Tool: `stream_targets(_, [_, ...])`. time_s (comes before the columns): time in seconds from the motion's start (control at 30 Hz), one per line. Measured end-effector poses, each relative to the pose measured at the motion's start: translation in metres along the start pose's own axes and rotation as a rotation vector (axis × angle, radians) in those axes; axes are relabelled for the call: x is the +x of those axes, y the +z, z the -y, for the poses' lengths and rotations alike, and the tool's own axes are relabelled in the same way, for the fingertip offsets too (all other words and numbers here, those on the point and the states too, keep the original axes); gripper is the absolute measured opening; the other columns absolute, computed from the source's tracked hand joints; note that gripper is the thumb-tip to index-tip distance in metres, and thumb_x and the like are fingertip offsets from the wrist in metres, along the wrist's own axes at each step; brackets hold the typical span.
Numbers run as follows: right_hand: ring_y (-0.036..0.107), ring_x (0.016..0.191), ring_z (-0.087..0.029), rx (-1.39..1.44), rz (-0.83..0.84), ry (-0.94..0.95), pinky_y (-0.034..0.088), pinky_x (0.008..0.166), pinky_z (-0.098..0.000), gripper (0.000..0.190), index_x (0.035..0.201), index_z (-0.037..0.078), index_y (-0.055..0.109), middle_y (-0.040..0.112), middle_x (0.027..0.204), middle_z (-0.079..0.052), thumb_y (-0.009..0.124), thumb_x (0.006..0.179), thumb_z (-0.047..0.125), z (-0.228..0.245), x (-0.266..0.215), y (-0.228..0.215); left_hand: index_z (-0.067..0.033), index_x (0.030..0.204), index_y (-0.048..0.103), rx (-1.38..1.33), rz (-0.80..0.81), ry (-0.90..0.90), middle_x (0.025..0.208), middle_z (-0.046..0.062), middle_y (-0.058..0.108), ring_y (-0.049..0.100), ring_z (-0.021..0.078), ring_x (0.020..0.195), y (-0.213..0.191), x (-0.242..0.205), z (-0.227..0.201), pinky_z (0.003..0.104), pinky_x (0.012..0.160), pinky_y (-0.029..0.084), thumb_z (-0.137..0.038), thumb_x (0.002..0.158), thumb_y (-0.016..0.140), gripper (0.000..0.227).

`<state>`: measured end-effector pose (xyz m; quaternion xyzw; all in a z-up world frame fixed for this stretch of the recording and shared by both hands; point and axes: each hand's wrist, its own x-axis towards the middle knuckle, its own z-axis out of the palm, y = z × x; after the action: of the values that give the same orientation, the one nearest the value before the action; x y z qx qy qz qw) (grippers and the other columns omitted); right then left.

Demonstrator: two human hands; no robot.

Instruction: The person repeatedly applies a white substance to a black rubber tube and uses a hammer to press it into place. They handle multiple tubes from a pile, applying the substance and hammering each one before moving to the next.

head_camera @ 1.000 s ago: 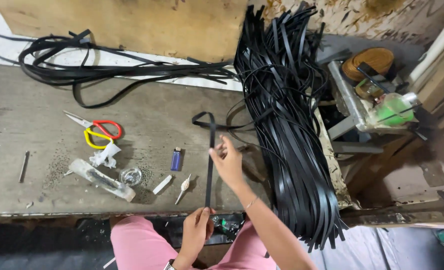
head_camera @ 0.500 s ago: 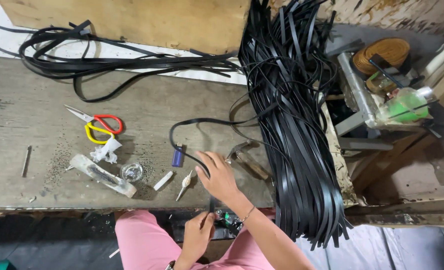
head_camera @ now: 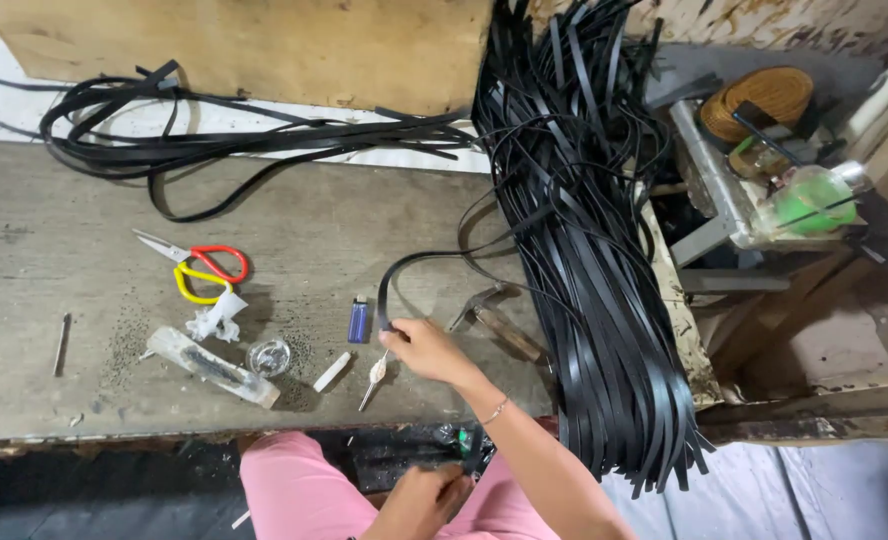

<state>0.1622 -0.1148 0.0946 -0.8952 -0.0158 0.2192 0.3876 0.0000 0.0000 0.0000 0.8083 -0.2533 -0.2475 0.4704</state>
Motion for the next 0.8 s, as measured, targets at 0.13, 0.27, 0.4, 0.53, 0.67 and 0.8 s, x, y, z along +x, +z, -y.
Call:
stream_targets(0.13, [0.04, 0.053, -0.005, 0.379, -0.098, 0.076, 0.033, 0.049, -0.0175, 0.036, 0.137, 0.009, 0.064, 0.052, 0.071, 0.002, 0.045, 0.11, 0.023, 0.001, -0.025, -0.015, -0.0145, 0.086, 0.068, 0.154, 0.057, -0.011, 0.083, 0.018, 0.073, 0.066, 0.0454, 0.081, 0.002, 0.002, -0.005, 0.047, 0.069, 0.05, -0.032, 0.097, 0.06, 0.022])
stream_targets(0.27, [0.056, 0.069, -0.015, 0.888, -0.239, -0.06, 0.046, 0.071, -0.0295, 0.026, 0.127, 0.004, 0.062, 0.06, 0.072, -0.004, 0.048, 0.105, 0.009, -0.014, -0.048, -0.019, -0.0247, 0.092, 0.07, 0.034, 0.127, -0.259, 0.091, 0.002, 0.074, 0.072, 0.024, 0.088, -0.025, 0.001, -0.039, 0.036, 0.081, 0.051, -0.035, 0.097, 0.055, 0.019])
stream_targets(0.4, [0.06, 0.073, -0.021, 1.104, -0.231, -0.012, 0.053, 0.076, -0.0342, 0.03, 0.133, -0.002, 0.054, 0.065, 0.077, -0.011, 0.048, 0.105, 0.007, -0.007, -0.091, -0.009, -0.0083, 0.15, 0.037, -0.09, -0.405, -0.133, 0.132, 0.01, 0.052, 0.062, 0.0209, 0.105, -0.024, 0.007, -0.03, 0.041, 0.097, 0.049, -0.068, 0.092, 0.043, 0.083])
stream_targets(0.53, [0.068, 0.075, -0.027, 1.055, -0.228, -0.065, 0.059, 0.078, -0.0377, 0.013, 0.113, 0.001, 0.055, 0.072, 0.08, -0.018, 0.048, 0.102, 0.0, -0.005, -0.111, 0.001, -0.0085, 0.147, 0.04, -0.005, -0.414, -0.202, 0.138, 0.008, 0.051, 0.063, 0.0213, 0.108, -0.039, 0.013, -0.044, 0.041, 0.088, 0.056, -0.055, 0.095, 0.05, 0.071])
stream_targets(0.67, [0.064, 0.08, -0.023, 1.128, -0.29, 0.043, 0.055, 0.08, -0.0342, 0.019, 0.114, 0.002, 0.06, 0.069, 0.087, -0.015, 0.043, 0.105, 0.003, -0.007, -0.108, -0.007, -0.016, 0.103, 0.072, -0.147, -0.215, 0.023, 0.089, 0.001, 0.074, 0.066, 0.0159, 0.076, -0.032, 0.015, -0.028, 0.029, 0.07, 0.048, -0.048, 0.097, 0.049, 0.04])
stream_targets(0.8, [0.063, 0.076, -0.017, 0.959, -0.522, 0.009, 0.052, 0.075, -0.0293, 0.038, 0.136, -0.001, 0.06, 0.069, 0.086, -0.01, 0.04, 0.109, 0.017, -0.001, -0.084, -0.045, -0.0105, 0.079, 0.063, -0.108, -0.178, 0.068, 0.074, 0.002, 0.068, 0.06, 0.0162, 0.063, -0.011, 0.015, 0.002, 0.032, 0.062, 0.046, -0.037, 0.1, 0.065, 0.034])
